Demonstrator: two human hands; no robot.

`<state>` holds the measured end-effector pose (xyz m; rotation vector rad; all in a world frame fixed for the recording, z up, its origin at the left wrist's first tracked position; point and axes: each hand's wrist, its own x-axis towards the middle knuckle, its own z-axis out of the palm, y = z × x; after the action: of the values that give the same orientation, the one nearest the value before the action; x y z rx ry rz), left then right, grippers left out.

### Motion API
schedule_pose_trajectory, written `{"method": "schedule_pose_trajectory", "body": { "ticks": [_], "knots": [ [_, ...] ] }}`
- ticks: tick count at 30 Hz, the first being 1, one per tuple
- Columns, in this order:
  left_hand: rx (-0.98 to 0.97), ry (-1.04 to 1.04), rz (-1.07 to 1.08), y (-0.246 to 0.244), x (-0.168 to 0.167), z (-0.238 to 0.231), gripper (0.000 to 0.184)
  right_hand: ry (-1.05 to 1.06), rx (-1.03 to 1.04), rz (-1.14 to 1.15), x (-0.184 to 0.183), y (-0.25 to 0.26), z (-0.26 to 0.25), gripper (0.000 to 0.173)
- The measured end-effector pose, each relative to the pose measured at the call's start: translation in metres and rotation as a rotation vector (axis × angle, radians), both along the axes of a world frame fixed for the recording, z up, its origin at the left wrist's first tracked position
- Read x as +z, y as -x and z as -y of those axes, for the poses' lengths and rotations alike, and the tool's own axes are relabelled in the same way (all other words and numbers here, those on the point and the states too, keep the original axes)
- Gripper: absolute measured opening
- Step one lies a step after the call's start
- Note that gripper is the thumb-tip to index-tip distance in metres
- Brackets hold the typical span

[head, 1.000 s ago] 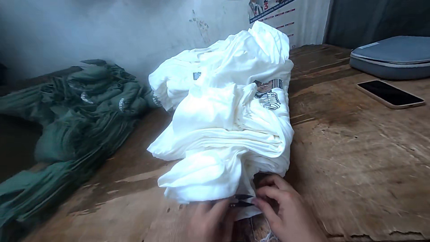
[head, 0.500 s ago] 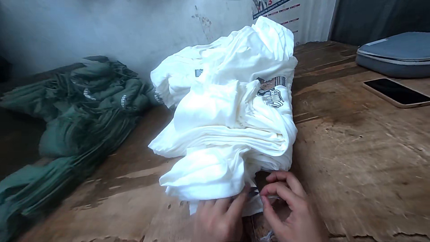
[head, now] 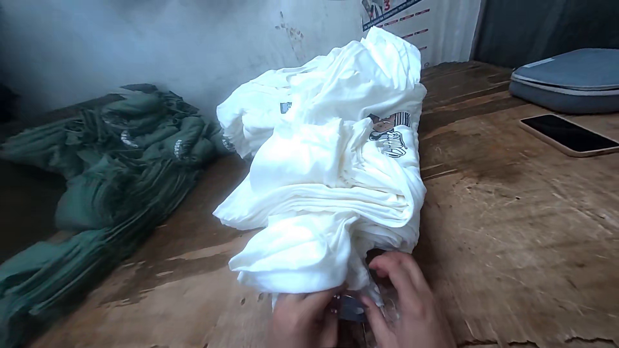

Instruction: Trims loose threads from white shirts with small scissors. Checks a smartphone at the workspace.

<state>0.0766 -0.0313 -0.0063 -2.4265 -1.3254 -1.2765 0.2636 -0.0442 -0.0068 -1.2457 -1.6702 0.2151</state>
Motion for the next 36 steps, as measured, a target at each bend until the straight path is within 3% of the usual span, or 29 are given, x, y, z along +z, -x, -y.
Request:
{"method": "schedule_pose_trajectory", "body": {
  "ticks": [3, 5, 7, 10, 13, 16, 18, 21, 23, 28, 31, 32, 34, 36],
  "knots": [
    [-0.073, 0.054, 0.144, 0.007, 0.010, -0.011, 0.011, -0.177, 0.113, -0.354, -0.001, 0.021, -0.019, 0.008],
    [-0.049, 0.104, 0.238, 0.011, 0.015, -0.025, 0.010, -0.083, 0.237, -0.631, 0.007, 0.030, -0.033, 0.009],
    [-0.016, 0.183, 0.309, 0.013, 0.023, -0.038, 0.011, 0.062, 0.323, -0.730, 0.014, 0.033, -0.044, 0.010],
    [-0.001, 0.323, 0.359, 0.011, 0.035, -0.047, 0.012, -0.036, 0.311, -0.401, 0.009, 0.031, -0.040, 0.037],
    [-0.064, 0.411, 0.420, 0.011, 0.034, -0.037, 0.008, -0.260, 0.041, -0.075, -0.001, 0.015, -0.014, 0.011],
    [-0.183, 0.376, 0.312, 0.018, 0.028, -0.018, 0.033, -0.181, -0.056, -0.055, 0.002, -0.006, 0.013, 0.012],
    [-0.163, 0.237, 0.172, 0.017, 0.024, -0.004, 0.034, -0.123, -0.040, -0.054, 0.001, -0.013, 0.024, 0.011],
    [-0.058, -0.189, -0.052, 0.005, 0.011, -0.001, 0.016, -0.125, 0.002, -0.054, -0.003, -0.011, 0.028, 0.010],
    [-0.066, -0.408, -0.175, 0.001, 0.004, -0.009, 0.017, -0.137, 0.020, -0.074, -0.006, -0.006, 0.026, 0.010],
    [-0.045, -0.592, -0.351, 0.004, 0.000, -0.018, 0.018, -0.073, -0.128, 0.066, -0.003, -0.004, 0.020, 0.012],
    [0.011, -0.517, -0.265, 0.002, -0.001, -0.016, 0.018, 0.022, -0.200, 0.175, 0.003, -0.004, 0.008, 0.046],
    [0.050, -0.444, -0.220, 0.000, -0.001, -0.015, 0.020, -0.004, -0.193, 0.176, 0.001, -0.003, 0.001, 0.045],
    [0.090, -0.274, -0.218, -0.001, 0.003, -0.012, 0.024, -0.085, -0.167, 0.162, -0.004, -0.004, -0.009, 0.020],
    [0.027, -0.120, -0.247, 0.004, 0.014, -0.006, 0.010, -0.099, -0.147, 0.157, -0.003, -0.010, -0.008, 0.013]
  ]
}}
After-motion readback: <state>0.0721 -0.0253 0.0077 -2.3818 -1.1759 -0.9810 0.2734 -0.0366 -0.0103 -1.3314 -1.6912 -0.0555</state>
